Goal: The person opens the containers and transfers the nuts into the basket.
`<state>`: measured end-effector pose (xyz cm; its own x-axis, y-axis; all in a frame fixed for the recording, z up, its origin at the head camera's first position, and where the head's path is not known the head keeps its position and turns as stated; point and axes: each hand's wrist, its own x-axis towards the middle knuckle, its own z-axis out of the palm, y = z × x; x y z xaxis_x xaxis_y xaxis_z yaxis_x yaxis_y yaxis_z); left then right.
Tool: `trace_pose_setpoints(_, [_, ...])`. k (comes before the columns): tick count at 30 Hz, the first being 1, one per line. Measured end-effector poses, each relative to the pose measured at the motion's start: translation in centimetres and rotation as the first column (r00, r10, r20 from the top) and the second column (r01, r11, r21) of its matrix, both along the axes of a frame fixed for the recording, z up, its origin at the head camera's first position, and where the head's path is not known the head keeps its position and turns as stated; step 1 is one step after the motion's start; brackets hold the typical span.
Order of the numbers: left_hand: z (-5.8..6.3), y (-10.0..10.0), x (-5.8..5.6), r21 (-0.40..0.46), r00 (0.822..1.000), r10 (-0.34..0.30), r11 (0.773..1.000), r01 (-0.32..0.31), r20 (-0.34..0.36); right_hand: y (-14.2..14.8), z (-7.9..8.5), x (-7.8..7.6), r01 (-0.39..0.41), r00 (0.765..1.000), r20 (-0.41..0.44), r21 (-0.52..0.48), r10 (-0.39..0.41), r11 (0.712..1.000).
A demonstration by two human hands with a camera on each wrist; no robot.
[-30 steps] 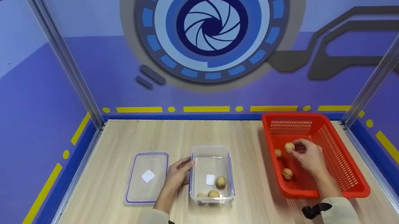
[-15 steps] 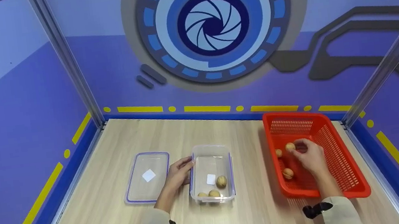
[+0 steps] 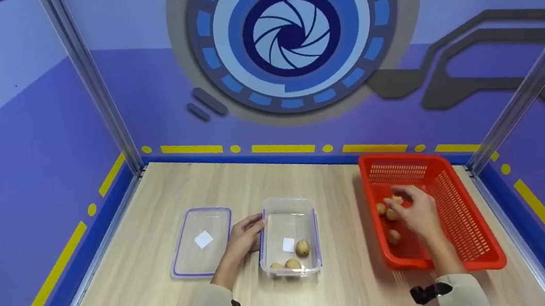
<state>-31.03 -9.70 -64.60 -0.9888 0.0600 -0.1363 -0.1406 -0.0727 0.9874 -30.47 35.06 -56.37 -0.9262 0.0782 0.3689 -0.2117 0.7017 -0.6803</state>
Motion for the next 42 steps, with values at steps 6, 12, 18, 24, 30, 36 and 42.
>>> trace_pose_setpoints(6, [-0.1, -0.1, -0.2, 0.027, 1.000, -0.012, 1.000, 0.012, 0.006, -4.7, 1.9, 0.7, -0.140, 0.989, -0.054, 0.005, 0.140, 0.990])
trace_pose_setpoints(12, [-0.1, -0.4, -0.2, 0.057, 1.000, -0.012, 0.998, 0.013, -0.002, -9.3, 1.9, 1.1, -0.279, 0.947, -0.137, 0.095, 0.291, 0.955])
trace_pose_setpoints(18, [-0.2, -0.5, -0.2, 0.054, 0.999, -0.022, 0.998, 0.024, -0.032, -12.8, 0.7, 1.3, -0.361, 0.912, -0.148, 0.149, 0.382, 0.921])
trace_pose_setpoints(24, [-0.2, -0.5, -0.3, 0.057, 0.999, -0.012, 0.998, 0.013, -0.033, -15.7, -0.4, 1.5, -0.448, 0.876, -0.101, 0.185, 0.471, 0.875])
trace_pose_setpoints(30, [-0.3, -0.4, -0.3, 0.068, 1.000, -0.006, 0.998, 0.007, -0.018, -18.0, -1.3, 1.2, -0.532, 0.842, 0.024, 0.197, 0.539, 0.823])
trace_pose_setpoints(36, [-0.3, -0.2, -0.2, 0.056, 1.000, -0.007, 0.998, 0.008, -0.008, -19.2, -1.4, 1.0, -0.590, 0.807, 0.177, 0.275, 0.563, 0.759])
trace_pose_setpoints(42, [-0.3, -0.1, -0.1, 0.046, 1.000, -0.010, 0.999, 0.011, -0.019, -19.4, -1.4, 1.1, -0.627, 0.776, 0.234, 0.390, 0.586, 0.674])
